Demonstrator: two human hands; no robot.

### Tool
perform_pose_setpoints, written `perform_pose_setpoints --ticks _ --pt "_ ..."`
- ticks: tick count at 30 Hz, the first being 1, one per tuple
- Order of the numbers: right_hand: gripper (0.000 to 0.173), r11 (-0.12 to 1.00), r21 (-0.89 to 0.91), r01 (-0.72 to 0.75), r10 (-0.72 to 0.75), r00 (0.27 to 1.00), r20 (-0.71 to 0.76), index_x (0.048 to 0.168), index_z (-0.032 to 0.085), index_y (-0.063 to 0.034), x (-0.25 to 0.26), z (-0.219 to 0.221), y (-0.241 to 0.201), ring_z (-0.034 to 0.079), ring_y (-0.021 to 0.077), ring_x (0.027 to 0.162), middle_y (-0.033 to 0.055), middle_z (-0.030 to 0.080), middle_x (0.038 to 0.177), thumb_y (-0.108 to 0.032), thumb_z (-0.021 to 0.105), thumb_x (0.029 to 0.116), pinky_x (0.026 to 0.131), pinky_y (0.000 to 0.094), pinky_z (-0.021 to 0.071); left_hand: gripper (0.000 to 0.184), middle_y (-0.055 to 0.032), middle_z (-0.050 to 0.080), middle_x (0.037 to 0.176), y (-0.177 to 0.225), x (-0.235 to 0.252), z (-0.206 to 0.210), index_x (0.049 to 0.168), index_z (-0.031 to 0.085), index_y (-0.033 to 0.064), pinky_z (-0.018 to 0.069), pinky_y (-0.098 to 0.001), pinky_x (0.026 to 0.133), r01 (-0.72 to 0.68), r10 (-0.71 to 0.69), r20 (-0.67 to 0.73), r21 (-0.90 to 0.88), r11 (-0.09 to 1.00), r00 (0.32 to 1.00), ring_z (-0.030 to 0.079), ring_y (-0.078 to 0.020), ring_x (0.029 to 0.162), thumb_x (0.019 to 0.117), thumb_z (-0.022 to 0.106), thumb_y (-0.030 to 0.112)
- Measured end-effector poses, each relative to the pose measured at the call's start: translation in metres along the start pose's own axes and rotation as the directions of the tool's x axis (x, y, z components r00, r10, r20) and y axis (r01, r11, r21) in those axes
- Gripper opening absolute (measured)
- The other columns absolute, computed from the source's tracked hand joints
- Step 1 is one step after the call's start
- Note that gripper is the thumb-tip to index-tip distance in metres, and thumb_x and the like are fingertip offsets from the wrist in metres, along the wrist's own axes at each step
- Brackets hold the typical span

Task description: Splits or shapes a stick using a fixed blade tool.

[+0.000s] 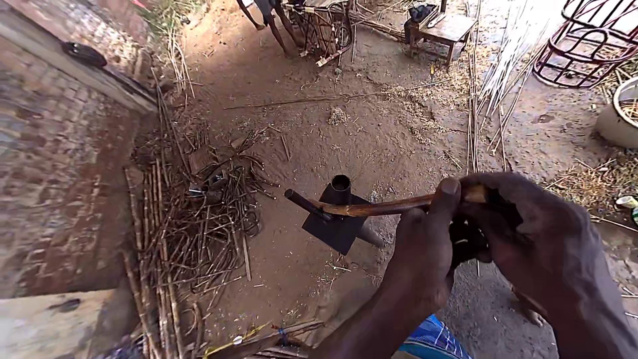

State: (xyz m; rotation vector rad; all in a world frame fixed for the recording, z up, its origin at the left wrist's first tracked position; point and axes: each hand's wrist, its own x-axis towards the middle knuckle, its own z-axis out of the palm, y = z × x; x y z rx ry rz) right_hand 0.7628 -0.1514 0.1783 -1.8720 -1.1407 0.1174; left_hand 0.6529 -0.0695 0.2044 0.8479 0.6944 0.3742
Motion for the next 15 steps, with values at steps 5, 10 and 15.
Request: perform_pose_setpoints --ticks 5,10,15 --pt "0.026 0.994 0.008 0.111 -0.111 0.994 0.015 0.124 0.064 -0.0150 -0.041 0.004 -0.018 0.066 0.0113 0.086 -0.0007 0.066 0.103 -0.017 0.056 0.0994 0.071 0.0344 0.0577 0.051 -0.0015 0.066 0.087 -0.018 -0.032 -0.016 0.110 0.067 0.0179 0.0525 -0.0231 0.056 0.016 -0.016 -0.037 0.011 1.000 0.999 0.061 -0.0079 0.066 0.1016 0.046 0.064" --pt "0.053 0.978 0.092 0.188 -0.190 0.982 0.019 0.143 0.055 -0.0118 -0.116 0.033 -0.039 0.068 0.0161 0.099 0.0060 0.066 0.120 -0.036 0.068 0.0974 0.081 0.0362 0.0609 0.035 -0.0144 0.070 0.098 -0.042 -0.079 -0.075 0.112 0.067 0.0036 0.0615 -0.0343 0.076 -0.048 0.017 -0.159 -0.192 0.980 0.987 0.070 -0.0189 0.084 0.1069 0.053 0.035" --pt "0.047 0.974 0.036 0.225 -0.224 0.974 -0.025 0.133 0.062 -0.0083 -0.132 0.052 -0.045 0.068 0.0153 0.084 0.0026 0.069 0.096 -0.042 0.064 0.0991 0.075 0.0329 0.0587 0.033 -0.0167 0.070 0.101 -0.048 -0.108 -0.092 0.113 0.068 0.0010 0.0628 -0.0349 0.076 -0.099 0.049 -0.217 -0.226 0.969 0.975 0.072 -0.0203 0.084 0.1090 0.047 0.026"
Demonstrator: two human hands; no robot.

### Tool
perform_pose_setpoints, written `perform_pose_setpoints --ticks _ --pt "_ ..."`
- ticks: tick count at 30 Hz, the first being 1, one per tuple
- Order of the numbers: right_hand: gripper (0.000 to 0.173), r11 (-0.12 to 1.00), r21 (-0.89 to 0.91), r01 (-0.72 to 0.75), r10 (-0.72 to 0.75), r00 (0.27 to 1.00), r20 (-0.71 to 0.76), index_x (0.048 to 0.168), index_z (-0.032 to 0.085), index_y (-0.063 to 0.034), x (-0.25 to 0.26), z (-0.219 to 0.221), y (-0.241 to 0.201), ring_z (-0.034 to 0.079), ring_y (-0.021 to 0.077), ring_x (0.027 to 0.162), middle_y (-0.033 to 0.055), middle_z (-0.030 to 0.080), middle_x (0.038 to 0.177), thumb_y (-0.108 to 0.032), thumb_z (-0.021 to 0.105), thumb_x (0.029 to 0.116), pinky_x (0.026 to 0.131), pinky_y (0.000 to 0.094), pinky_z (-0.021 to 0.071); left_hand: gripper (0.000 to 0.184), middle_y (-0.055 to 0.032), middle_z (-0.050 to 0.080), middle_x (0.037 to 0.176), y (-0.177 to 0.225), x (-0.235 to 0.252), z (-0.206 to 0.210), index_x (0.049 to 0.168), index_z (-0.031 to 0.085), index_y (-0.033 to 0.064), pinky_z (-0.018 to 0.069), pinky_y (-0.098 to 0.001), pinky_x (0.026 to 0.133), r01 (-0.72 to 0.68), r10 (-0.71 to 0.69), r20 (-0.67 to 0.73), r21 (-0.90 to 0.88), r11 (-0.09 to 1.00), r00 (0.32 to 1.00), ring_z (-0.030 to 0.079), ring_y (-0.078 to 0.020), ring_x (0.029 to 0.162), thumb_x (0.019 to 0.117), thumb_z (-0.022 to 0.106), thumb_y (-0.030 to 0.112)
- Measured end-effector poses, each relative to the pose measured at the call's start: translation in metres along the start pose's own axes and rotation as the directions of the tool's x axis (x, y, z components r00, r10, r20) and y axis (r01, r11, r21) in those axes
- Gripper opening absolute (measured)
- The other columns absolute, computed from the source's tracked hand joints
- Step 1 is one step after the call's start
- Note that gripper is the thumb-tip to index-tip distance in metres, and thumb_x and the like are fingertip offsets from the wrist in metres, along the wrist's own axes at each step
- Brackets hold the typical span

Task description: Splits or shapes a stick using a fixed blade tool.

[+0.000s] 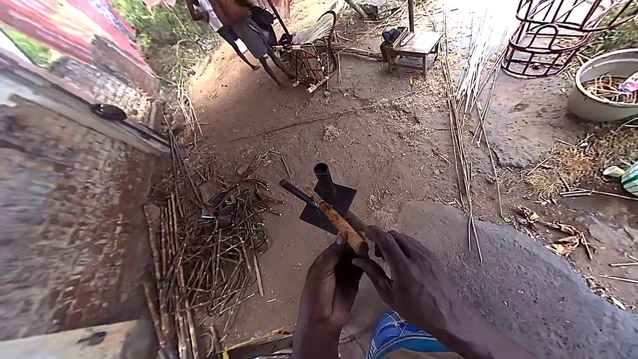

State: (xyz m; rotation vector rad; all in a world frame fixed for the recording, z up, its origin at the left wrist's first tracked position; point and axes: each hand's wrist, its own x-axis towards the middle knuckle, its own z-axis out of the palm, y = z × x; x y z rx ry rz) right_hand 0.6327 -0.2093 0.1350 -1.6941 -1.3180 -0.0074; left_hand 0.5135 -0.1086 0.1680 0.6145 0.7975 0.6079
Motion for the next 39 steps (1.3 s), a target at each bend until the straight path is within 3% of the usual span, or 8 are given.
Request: perform_pose_setpoints --ticks 11,19,23,30,32,34,36,39 --pt "0.028 0.996 -0.069 0.049 -0.046 0.998 0.048 0.120 0.067 -0.0070 0.028 0.025 0.013 0.069 0.0196 0.077 0.0051 0.068 0.087 -0.023 0.064 0.0968 0.068 0.0360 0.0593 0.036 -0.0141 0.069 0.097 0.004 0.011 0.011 0.111 0.065 0.0030 0.0624 -0.0384 0.078 -0.005 0.005 -0.024 0.009 1.000 1.000 0.071 -0.0205 0.085 0.1101 0.042 0.031" --pt "0.029 0.996 -0.017 -0.083 0.084 0.975 0.208 0.113 0.066 -0.0069 0.066 0.030 0.028 0.068 0.0232 0.074 0.0066 0.067 0.086 -0.012 0.070 0.0845 0.062 0.0420 0.0570 0.043 -0.0112 0.071 0.113 0.008 0.054 0.033 0.116 0.067 0.0096 0.0613 -0.0340 0.080 0.004 -0.017 0.114 0.111 0.994 0.993 0.071 -0.0176 0.098 0.1086 0.044 0.045" --pt "0.024 0.995 0.020 -0.099 0.092 0.971 0.222 0.112 0.066 -0.0075 0.084 0.021 0.043 0.065 0.0221 0.071 0.0049 0.064 0.082 -0.012 0.065 0.0887 0.059 0.0412 0.0539 0.051 -0.0107 0.070 0.124 0.008 0.073 0.052 0.122 0.066 0.0116 0.0608 -0.0351 0.083 0.024 -0.040 0.110 0.142 0.990 0.993 0.071 -0.0190 0.106 0.1083 0.038 0.053" --pt "0.019 0.988 0.104 -0.115 0.086 0.964 0.253 0.106 0.064 -0.0103 0.119 0.023 0.074 0.065 0.0212 0.078 0.0033 0.064 0.083 -0.009 0.067 0.0868 0.063 0.0404 0.0534 0.049 -0.0015 0.073 0.104 0.009 0.098 0.081 0.113 0.071 0.0180 0.0606 -0.0313 0.076 -0.069 0.076 -0.015 0.256 0.964 0.997 0.071 -0.0108 0.090 0.1046 0.044 0.058" --pt "0.027 0.990 0.116 -0.077 0.049 0.973 0.228 0.112 0.064 -0.0087 0.108 0.026 0.072 0.067 0.0229 0.079 0.0054 0.067 0.088 -0.005 0.069 0.0856 0.065 0.0416 0.0557 0.050 -0.0020 0.072 0.108 0.012 0.091 0.064 0.119 0.069 0.0173 0.0601 -0.0327 0.080 -0.044 0.031 0.052 0.271 0.962 0.998 0.070 -0.0116 0.094 0.1039 0.046 0.059" --pt "0.030 0.991 0.132 -0.033 0.005 0.978 0.209 0.124 0.065 -0.0092 0.087 0.024 0.062 0.069 0.0217 0.083 0.0063 0.068 0.096 -0.008 0.064 0.0938 0.071 0.0417 0.0593 0.046 -0.0009 0.070 0.110 0.011 0.080 0.043 0.122 0.066 0.0178 0.0588 -0.0332 0.084 -0.016 0.011 0.023 0.239 0.971 1.000 0.068 -0.0122 0.097 0.1017 0.053 0.057" --pt "0.034 0.990 0.126 0.063 -0.085 0.980 0.178 0.132 0.064 -0.0121 0.069 0.015 0.047 0.068 0.0197 0.089 0.0049 0.068 0.101 -0.015 0.060 0.0984 0.080 0.0397 0.0593 0.036 -0.0054 0.069 0.101 0.010 0.071 0.029 0.116 0.066 0.0118 0.0599 -0.0324 0.079 -0.084 0.093 -0.051 0.151 0.985 0.994 0.068 -0.0139 0.087 0.1030 0.058 0.044" --pt "0.045 0.984 0.119 0.133 -0.150 0.977 0.151 0.141 0.058 -0.0131 0.035 0.000 0.027 0.066 0.0164 0.088 0.0024 0.067 0.098 -0.030 0.063 0.0997 0.080 0.0354 0.0574 0.033 -0.0158 0.070 0.099 0.002 0.036 0.014 0.119 0.067 0.0020 0.0621 -0.0331 0.074 -0.080 0.081 -0.032 0.030 0.996 0.996 0.071 -0.0182 0.081 0.1087 0.049 0.028"
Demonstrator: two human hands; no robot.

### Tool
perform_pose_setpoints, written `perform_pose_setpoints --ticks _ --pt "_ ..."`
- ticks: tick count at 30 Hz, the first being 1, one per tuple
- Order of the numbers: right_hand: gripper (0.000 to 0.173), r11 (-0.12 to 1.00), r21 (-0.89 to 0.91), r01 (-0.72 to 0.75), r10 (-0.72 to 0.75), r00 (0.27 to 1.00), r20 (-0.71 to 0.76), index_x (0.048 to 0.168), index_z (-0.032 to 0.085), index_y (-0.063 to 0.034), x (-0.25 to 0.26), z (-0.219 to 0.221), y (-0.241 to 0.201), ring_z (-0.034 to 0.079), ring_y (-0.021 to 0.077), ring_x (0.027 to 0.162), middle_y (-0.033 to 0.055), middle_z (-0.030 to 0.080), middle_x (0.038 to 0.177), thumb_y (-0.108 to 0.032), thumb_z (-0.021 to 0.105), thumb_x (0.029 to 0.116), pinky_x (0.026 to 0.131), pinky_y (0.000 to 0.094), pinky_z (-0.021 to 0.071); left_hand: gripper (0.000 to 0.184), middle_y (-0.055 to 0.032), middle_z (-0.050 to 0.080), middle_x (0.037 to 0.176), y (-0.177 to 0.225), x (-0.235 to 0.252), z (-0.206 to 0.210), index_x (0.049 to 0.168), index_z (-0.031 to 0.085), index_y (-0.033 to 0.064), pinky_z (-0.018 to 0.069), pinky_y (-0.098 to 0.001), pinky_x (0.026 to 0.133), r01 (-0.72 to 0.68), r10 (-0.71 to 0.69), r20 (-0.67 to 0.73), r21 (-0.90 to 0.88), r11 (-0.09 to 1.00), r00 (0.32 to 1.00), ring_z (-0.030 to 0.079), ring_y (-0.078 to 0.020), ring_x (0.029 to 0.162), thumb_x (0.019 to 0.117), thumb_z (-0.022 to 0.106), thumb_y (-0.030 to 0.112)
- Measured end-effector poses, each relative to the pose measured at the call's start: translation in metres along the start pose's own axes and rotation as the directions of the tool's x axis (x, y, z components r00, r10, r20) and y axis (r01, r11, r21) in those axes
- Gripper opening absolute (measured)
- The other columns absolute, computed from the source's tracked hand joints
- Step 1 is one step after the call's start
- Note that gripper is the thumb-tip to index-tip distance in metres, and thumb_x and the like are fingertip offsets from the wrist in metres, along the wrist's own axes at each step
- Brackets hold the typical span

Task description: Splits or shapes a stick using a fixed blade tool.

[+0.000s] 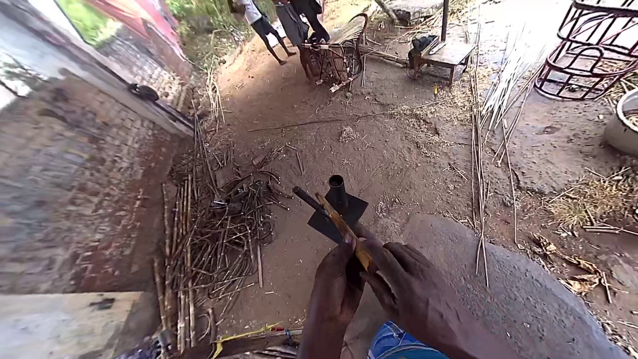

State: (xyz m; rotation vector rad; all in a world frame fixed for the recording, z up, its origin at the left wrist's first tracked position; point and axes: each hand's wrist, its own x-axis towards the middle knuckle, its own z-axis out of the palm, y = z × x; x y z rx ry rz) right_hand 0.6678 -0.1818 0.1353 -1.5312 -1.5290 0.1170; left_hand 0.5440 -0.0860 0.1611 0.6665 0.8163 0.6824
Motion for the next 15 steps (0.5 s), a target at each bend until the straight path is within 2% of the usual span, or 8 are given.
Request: perform_pose_setpoints --ticks 2,3,5,7,10,11,13,15 --pt "0.050 1.000 -0.008 0.010 -0.010 0.999 -0.035 0.138 0.059 -0.0116 -0.018 -0.003 -0.008 0.066 0.0148 0.084 0.0020 0.068 0.095 -0.042 0.066 0.0985 0.077 0.0334 0.0578 0.034 -0.0192 0.071 0.101 -0.009 -0.025 -0.004 0.123 0.067 -0.0002 0.0627 -0.0342 0.076 0.029 -0.028 0.032 -0.039 0.999 0.999 0.072 -0.0198 0.084 0.1091 0.047 0.023" --pt "0.047 0.999 -0.009 0.031 -0.031 0.997 -0.068 0.133 0.063 -0.0107 -0.025 -0.005 -0.010 0.067 0.0146 0.083 0.0024 0.069 0.095 -0.042 0.067 0.0982 0.076 0.0326 0.0580 0.034 -0.0206 0.071 0.103 -0.012 -0.034 -0.004 0.125 0.066 -0.0012 0.0630 -0.0351 0.078 0.039 -0.036 0.038 -0.057 0.998 0.999 0.073 -0.0209 0.085 0.1091 0.047 0.023" --pt "0.034 0.996 -0.012 0.087 -0.088 0.988 -0.127 0.122 0.069 -0.0101 -0.036 -0.009 -0.013 0.068 0.0155 0.085 0.0038 0.070 0.096 -0.035 0.067 0.0995 0.078 0.0326 0.0582 0.035 -0.0231 0.070 0.109 -0.016 -0.049 -0.002 0.128 0.063 -0.0023 0.0629 -0.0362 0.080 0.055 -0.049 0.072 -0.088 0.995 0.996 0.073 -0.0232 0.090 0.1091 0.045 0.021" --pt "0.028 0.994 -0.011 0.112 -0.112 0.983 -0.143 0.121 0.070 -0.0110 -0.043 -0.017 -0.017 0.068 0.0157 0.085 0.0029 0.069 0.094 -0.030 0.065 0.1007 0.079 0.0326 0.0582 0.039 -0.0246 0.070 0.110 -0.015 -0.056 0.001 0.131 0.061 -0.0022 0.0631 -0.0373 0.080 0.071 -0.065 0.095 -0.062 0.996 0.993 0.074 -0.0247 0.090 0.1101 0.042 0.023" --pt "0.029 0.997 0.004 0.077 -0.075 0.985 -0.157 0.123 0.070 -0.0130 -0.048 -0.035 -0.024 0.066 0.0133 0.085 0.0012 0.068 0.094 -0.030 0.066 0.0999 0.078 0.0295 0.0577 0.042 -0.0238 0.070 0.108 -0.014 -0.058 0.008 0.131 0.061 -0.0006 0.0634 -0.0392 0.079 0.088 -0.088 0.099 0.004 0.996 0.991 0.074 -0.0258 0.090 0.1114 0.037 0.028" --pt "0.029 0.998 0.006 0.057 -0.055 0.984 -0.168 0.123 0.070 -0.0136 -0.048 -0.041 -0.025 0.066 0.0121 0.084 0.0005 0.068 0.094 -0.030 0.066 0.0992 0.076 0.0282 0.0571 0.040 -0.0232 0.070 0.107 -0.014 -0.058 0.011 0.130 0.061 0.0002 0.0637 -0.0393 0.077 0.099 -0.099 0.111 0.006 0.995 0.989 0.074 -0.0257 0.089 0.1110 0.039 0.028" --pt "0.028 1.000 0.010 0.013 -0.011 0.983 -0.186 0.120 0.071 -0.0148 -0.045 -0.053 -0.024 0.063 0.0092 0.079 -0.0012 0.065 0.090 -0.030 0.067 0.0976 0.070 0.0257 0.0559 0.035 -0.0215 0.070 0.103 -0.015 -0.056 0.017 0.125 0.063 0.0022 0.0624 -0.0332 0.067 0.110 -0.111 0.144 0.012 0.994 0.983 0.073 -0.0224 0.083 0.1080 0.049 0.029" --pt "0.026 0.999 0.006 -0.033 0.034 0.987 -0.156 0.120 0.071 -0.0177 -0.041 -0.062 -0.021 0.062 0.0077 0.080 -0.0024 0.063 0.093 -0.028 0.067 0.0969 0.071 0.0258 0.0562 0.032 -0.0205 0.069 0.101 -0.018 -0.053 0.024 0.124 0.064 0.0034 0.0603 -0.0290 0.062 0.110 -0.109 0.200 0.008 0.994 0.974 0.071 -0.0196 0.078 0.1058 0.055 0.028"
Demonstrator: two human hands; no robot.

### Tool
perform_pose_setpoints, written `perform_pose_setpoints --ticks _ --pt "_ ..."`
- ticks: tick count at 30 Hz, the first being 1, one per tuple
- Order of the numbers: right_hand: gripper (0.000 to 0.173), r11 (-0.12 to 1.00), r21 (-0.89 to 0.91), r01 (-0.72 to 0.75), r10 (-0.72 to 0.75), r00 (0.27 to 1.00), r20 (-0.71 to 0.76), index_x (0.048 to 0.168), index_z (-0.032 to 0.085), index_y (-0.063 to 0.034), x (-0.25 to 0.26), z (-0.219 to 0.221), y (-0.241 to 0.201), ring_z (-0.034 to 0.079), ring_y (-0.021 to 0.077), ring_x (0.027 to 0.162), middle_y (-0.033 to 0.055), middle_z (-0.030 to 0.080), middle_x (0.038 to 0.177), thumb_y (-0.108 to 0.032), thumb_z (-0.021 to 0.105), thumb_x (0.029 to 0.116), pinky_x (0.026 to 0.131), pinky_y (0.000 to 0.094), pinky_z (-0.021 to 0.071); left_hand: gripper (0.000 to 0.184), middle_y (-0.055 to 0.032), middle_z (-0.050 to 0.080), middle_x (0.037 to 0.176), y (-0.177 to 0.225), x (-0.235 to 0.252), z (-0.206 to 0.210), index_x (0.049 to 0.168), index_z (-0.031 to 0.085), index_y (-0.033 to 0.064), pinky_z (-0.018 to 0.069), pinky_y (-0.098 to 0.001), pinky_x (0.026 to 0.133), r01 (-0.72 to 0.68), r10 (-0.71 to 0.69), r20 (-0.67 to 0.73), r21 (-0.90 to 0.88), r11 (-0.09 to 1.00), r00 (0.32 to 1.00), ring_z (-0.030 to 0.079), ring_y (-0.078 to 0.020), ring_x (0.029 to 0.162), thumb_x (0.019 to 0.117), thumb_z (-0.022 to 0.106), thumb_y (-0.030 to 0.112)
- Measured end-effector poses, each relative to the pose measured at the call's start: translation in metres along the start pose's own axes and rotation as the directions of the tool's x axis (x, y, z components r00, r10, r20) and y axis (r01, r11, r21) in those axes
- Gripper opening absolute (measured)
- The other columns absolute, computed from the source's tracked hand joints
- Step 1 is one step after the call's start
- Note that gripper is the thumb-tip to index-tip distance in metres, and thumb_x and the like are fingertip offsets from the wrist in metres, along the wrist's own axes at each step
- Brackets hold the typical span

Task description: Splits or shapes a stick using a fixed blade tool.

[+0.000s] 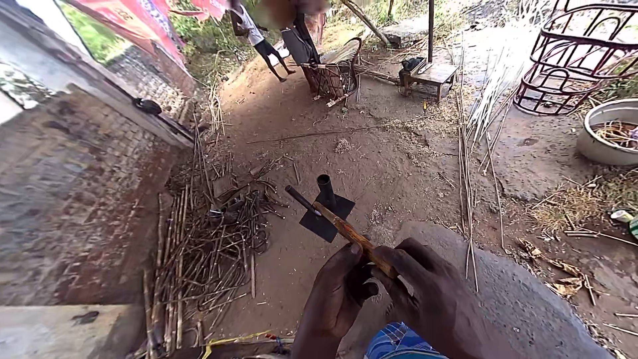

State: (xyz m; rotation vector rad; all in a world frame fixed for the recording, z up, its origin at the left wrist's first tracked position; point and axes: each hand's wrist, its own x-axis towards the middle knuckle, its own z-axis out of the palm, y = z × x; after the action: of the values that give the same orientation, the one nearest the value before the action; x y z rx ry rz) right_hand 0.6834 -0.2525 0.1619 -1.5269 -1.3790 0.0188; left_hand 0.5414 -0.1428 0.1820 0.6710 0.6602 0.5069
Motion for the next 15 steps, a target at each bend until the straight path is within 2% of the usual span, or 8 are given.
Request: perform_pose_setpoints --ticks 3,5,8,11,14,15 --pt "0.026 0.999 -0.009 -0.038 0.039 0.997 0.070 0.122 0.071 -0.0196 0.011 -0.001 0.005 0.061 0.0082 0.082 -0.0020 0.061 0.096 -0.027 0.064 0.0973 0.071 0.0268 0.0558 0.031 -0.0202 0.069 0.101 -0.004 0.009 0.008 0.123 0.066 0.0022 0.0610 -0.0300 0.065 -0.026 0.026 -0.018 -0.006 1.000 0.999 0.071 -0.0196 0.079 0.1067 0.053 0.026" --pt "0.031 0.998 -0.026 -0.050 0.052 0.994 0.100 0.123 0.070 -0.0194 0.019 0.004 0.009 0.062 0.0100 0.084 -0.0013 0.061 0.097 -0.036 0.065 0.0978 0.073 0.0285 0.0561 0.032 -0.0190 0.069 0.097 -0.003 0.016 0.010 0.117 0.067 0.0003 0.0627 -0.0336 0.069 -0.050 0.048 -0.081 -0.019 0.999 0.996 0.071 -0.0201 0.078 0.1083 0.050 0.026" --pt "0.034 0.993 -0.110 -0.033 0.040 0.997 0.061 0.120 0.070 -0.0143 0.028 0.017 0.017 0.065 0.0143 0.086 0.0008 0.066 0.095 -0.040 0.061 0.1006 0.078 0.0318 0.0562 0.032 -0.0186 0.070 0.095 0.006 0.025 0.012 0.112 0.067 -0.0002 0.0634 -0.0364 0.072 -0.069 0.068 -0.166 0.003 0.998 0.984 0.072 -0.0213 0.078 0.1079 0.051 0.027" --pt "0.033 0.988 -0.155 -0.014 0.027 0.996 0.080 0.115 0.070 -0.0115 0.040 0.029 0.024 0.068 0.0163 0.085 0.0015 0.069 0.092 -0.040 0.061 0.1014 0.077 0.0335 0.0575 0.037 -0.0159 0.070 0.093 0.014 0.036 0.012 0.112 0.068 0.0027 0.0622 -0.0339 0.066 -0.042 0.056 -0.196 0.074 0.996 0.979 0.070 -0.0189 0.074 0.1083 0.048 0.033" --pt "0.028 0.984 -0.177 -0.006 0.032 0.989 0.142 0.111 0.071 -0.0105 0.056 0.039 0.035 0.069 0.0179 0.081 0.0021 0.070 0.087 -0.034 0.066 0.0975 0.074 0.0359 0.0576 0.040 -0.0104 0.067 0.080 0.021 0.051 0.022 0.102 0.067 0.0067 0.0593 -0.0316 0.054 -0.014 0.046 -0.249 0.126 0.992 0.968 0.066 -0.0150 0.061 0.1066 0.049 0.042" --pt "0.025 0.984 -0.179 -0.004 0.034 0.986 0.165 0.110 0.071 -0.0103 0.062 0.040 0.038 0.068 0.0184 0.079 0.0025 0.069 0.084 -0.031 0.067 0.0966 0.072 0.0365 0.0570 0.042 -0.0095 0.066 0.078 0.023 0.056 0.025 0.100 0.067 0.0074 0.0591 -0.0320 0.054 -0.011 0.044 -0.251 0.130 0.991 0.967 0.066 -0.0150 0.060 0.1057 0.050 0.045"
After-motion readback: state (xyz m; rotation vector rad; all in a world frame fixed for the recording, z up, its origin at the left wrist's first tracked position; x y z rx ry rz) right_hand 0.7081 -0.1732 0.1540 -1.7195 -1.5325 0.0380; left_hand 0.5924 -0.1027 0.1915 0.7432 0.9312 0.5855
